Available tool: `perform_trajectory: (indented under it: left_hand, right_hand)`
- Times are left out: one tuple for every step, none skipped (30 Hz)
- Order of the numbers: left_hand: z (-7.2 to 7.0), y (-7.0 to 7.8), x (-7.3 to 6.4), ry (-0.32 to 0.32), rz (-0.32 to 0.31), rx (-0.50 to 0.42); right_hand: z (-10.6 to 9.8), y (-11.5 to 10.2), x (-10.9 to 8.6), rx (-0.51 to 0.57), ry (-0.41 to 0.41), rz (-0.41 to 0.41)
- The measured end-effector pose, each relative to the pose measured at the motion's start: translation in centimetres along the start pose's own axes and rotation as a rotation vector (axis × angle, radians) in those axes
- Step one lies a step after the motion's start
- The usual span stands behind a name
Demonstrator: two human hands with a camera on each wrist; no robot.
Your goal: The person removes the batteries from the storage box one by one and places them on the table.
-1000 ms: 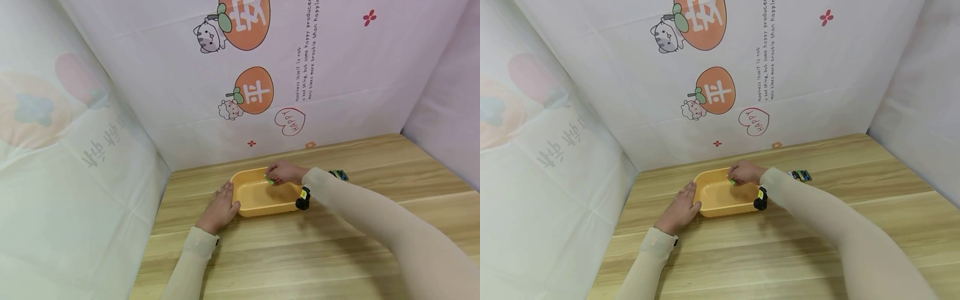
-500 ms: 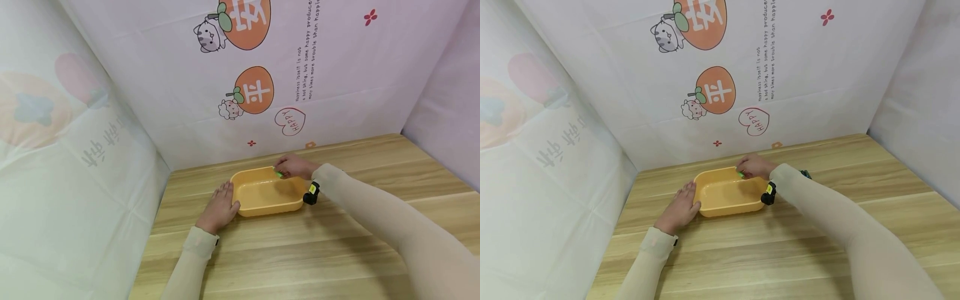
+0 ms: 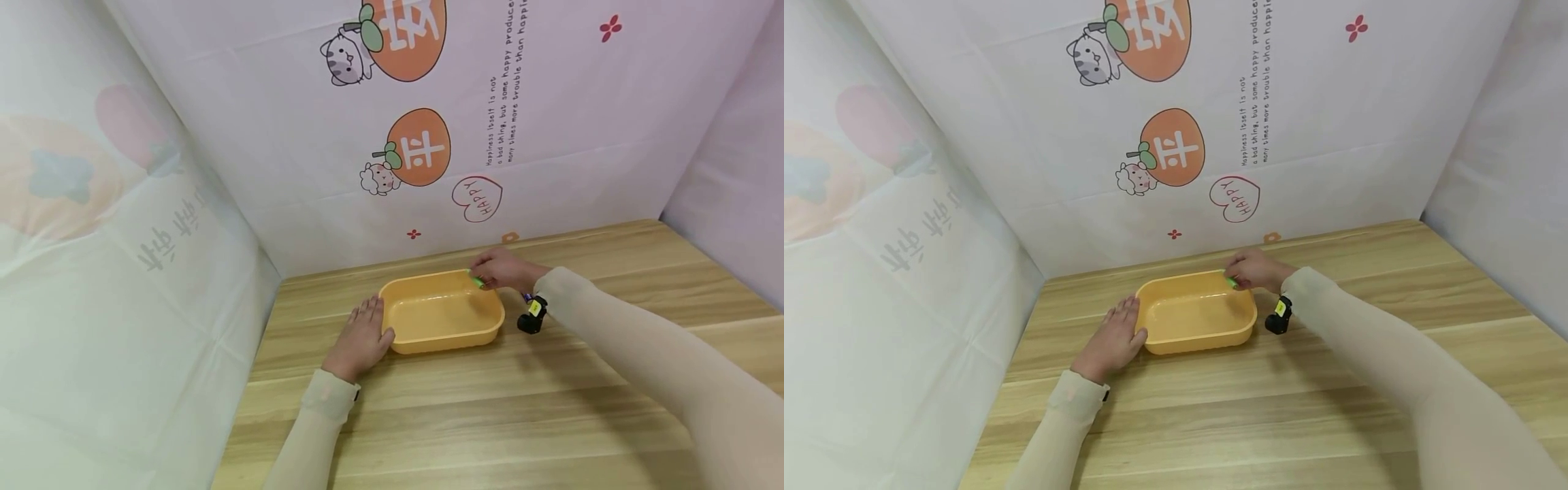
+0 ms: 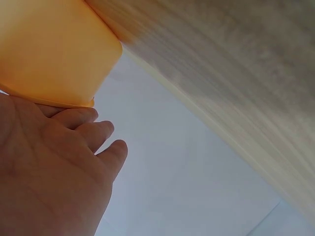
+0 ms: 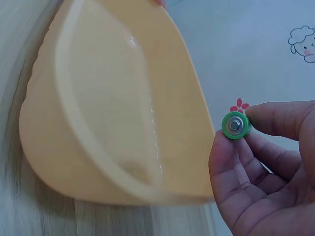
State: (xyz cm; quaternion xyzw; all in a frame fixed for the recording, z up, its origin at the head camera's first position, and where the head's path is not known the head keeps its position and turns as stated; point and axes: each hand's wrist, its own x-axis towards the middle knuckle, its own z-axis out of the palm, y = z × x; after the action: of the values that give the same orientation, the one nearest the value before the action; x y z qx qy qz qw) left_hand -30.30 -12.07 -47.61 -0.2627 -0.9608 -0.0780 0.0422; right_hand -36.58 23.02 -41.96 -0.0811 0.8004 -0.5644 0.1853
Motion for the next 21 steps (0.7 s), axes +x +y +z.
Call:
perform_trajectory:
  left_hand:
    - [0.0, 0.0, 0.0, -0.003, -0.002, 0.002]
    - [0.0, 0.0, 0.0, -0.004, -0.004, 0.003]
    - [0.0, 0.0, 0.0, -0.005, -0.005, 0.003]
    - [0.0, 0.0, 0.0, -0.005, -0.005, 0.003]
    - [0.0, 0.0, 0.0, -0.005, -0.006, 0.002]
    - [0.0, 0.0, 0.0, -0.005, -0.006, 0.002]
    - [0.0, 0.0, 0.0, -0.004, -0.007, -0.001]
    - [0.0, 0.0, 0.0, -0.003, -0.008, -0.002]
    - [0.0, 0.0, 0.0, -0.006, -0.011, -0.002]
    - [0.0, 0.0, 0.0, -0.007, -0.012, 0.001]
    - [0.0, 0.0, 0.0, -0.01, -0.015, 0.003]
    - [0.0, 0.0, 0.0, -0.012, -0.017, 0.004]
    - [0.0, 0.0, 0.0, -0.011, -0.016, 0.002]
    - [0.0, 0.0, 0.0, -0.013, -0.018, 0.001]
    - [0.0, 0.0, 0.1, -0.015, -0.017, 0.0]
    - [0.0, 0.0, 0.1, -0.018, -0.017, -0.001]
    - [0.0, 0.0, 0.1, -0.017, -0.015, -0.005]
    - [0.0, 0.0, 0.1, -0.017, -0.013, -0.008]
    - [0.0, 0.0, 0.1, -0.018, -0.012, -0.009]
    - [0.0, 0.0, 0.1, -0.018, -0.011, -0.01]
    - [0.0, 0.0, 0.1, -0.015, -0.007, -0.012]
  right_hand:
    - [-0.2, 0.1, -0.2, -0.006, 0.004, 0.0]
    - [-0.3, 0.1, -0.3, -0.013, 0.006, -0.004]
    - [-0.5, 0.1, -0.5, -0.012, 0.011, -0.005]
    - [-0.6, 0.2, -0.7, -0.012, 0.012, -0.006]
    - [-0.7, 0.2, -0.8, -0.012, 0.017, -0.005]
    - [-0.8, 0.2, -1.0, -0.016, 0.018, -0.006]
    - [-0.8, 0.3, -1.1, -0.022, 0.019, -0.007]
    - [-0.9, 0.4, -1.2, -0.025, 0.021, -0.004]
    - [-0.9, 0.5, -1.2, -0.024, 0.023, 0.002]
    - [-1.0, 0.6, -1.3, -0.028, 0.023, 0.001]
    - [-1.1, 0.8, -1.4, -0.031, 0.026, 0.001]
    - [-1.2, 0.9, -1.5, -0.027, 0.029, 0.0]
    - [-1.3, 1.1, -1.6, -0.032, 0.036, -0.001]
    - [-1.4, 1.2, -1.7, -0.033, 0.042, 0.0]
    - [-1.6, 1.4, -1.7, -0.036, 0.048, 0.0]
    - [-1.8, 1.5, -1.8, -0.046, 0.056, -0.003]
    - [-1.9, 1.7, -1.9, -0.053, 0.063, -0.003]
    - [-2.0, 1.9, -1.9, -0.059, 0.067, -0.007]
    - [-2.2, 2.1, -1.9, -0.068, 0.068, -0.008]
    - [-2.3, 2.3, -2.0, -0.071, 0.068, -0.01]
    - [-2.4, 2.5, -2.0, -0.078, 0.069, -0.014]
